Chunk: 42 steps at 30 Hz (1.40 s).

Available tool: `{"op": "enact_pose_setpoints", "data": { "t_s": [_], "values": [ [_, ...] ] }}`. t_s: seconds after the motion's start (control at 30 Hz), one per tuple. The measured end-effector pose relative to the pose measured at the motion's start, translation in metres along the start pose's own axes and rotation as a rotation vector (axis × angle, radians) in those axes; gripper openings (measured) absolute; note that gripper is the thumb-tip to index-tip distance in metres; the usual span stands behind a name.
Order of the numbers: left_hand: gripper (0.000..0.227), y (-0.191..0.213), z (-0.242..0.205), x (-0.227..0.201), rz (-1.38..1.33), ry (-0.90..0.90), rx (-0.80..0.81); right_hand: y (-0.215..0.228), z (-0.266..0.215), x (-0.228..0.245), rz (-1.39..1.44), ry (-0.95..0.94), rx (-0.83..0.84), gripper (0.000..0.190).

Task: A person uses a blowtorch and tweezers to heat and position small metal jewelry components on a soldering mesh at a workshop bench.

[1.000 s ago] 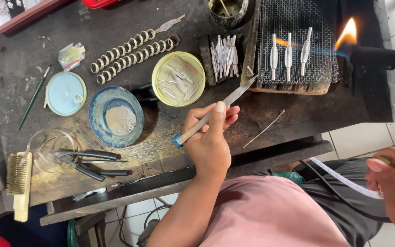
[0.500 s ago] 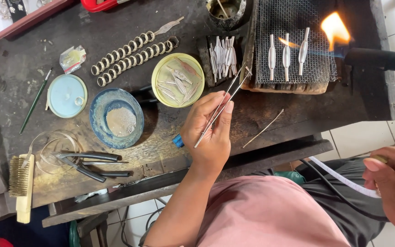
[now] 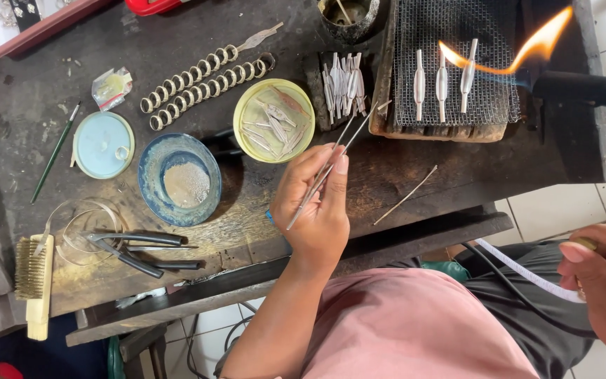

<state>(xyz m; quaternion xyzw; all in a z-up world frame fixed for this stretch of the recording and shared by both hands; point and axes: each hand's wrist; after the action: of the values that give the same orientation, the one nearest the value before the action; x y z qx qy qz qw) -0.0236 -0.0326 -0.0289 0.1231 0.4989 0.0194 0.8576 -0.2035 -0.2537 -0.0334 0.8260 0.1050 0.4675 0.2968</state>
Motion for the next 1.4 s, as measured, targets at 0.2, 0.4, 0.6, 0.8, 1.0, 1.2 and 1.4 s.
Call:
{"op": "enact_pose_setpoints", "data": {
  "t_s": [0.2, 0.4, 0.6, 0.8, 1.0, 1.2, 1.4],
  "values": [
    [0.016, 0.004, 0.000, -0.008, -0.600, 0.555, -0.182, 0.003, -0.002, 0.011, -0.028, -0.010, 0.022, 0.041],
    [0.014, -0.001, 0.002, -0.004, -0.738, 0.643, -0.241, 0.002, 0.000, 0.011, -0.031, 0.047, 0.032, 0.038],
    [0.012, -0.004, 0.003, -0.001, -0.752, 0.611, -0.243, 0.002, 0.000, 0.013, -0.007, 0.018, 0.029, 0.038],
    [0.013, -0.006, 0.005, 0.000, -0.746, 0.615, -0.242, 0.002, 0.000, 0.016, -0.029, 0.021, 0.032, 0.040],
    [0.011, -0.007, 0.005, 0.001, -0.763, 0.612, -0.257, 0.002, 0.000, 0.011, -0.031, 0.031, 0.024, 0.041],
    [0.011, 0.005, 0.010, -0.003, -0.706, 0.491, -0.201, -0.002, -0.004, 0.004, 0.065, 0.002, -0.019, 0.025],
    [0.014, 0.044, 0.028, -0.028, -0.310, 0.373, 0.192, 0.010, 0.006, 0.020, -0.017, 0.037, -0.033, 0.024]
  ]
}}
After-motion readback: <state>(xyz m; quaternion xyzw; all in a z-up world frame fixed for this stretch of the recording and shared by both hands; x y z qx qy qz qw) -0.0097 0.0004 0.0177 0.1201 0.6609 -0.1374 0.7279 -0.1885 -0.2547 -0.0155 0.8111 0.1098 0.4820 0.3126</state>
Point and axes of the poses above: each hand's wrist, its own z-axis towards the middle knuckle, its own y-axis out of the back of the hand, x = y × z, and after that the axes turned 13 degrees about x, right-handed
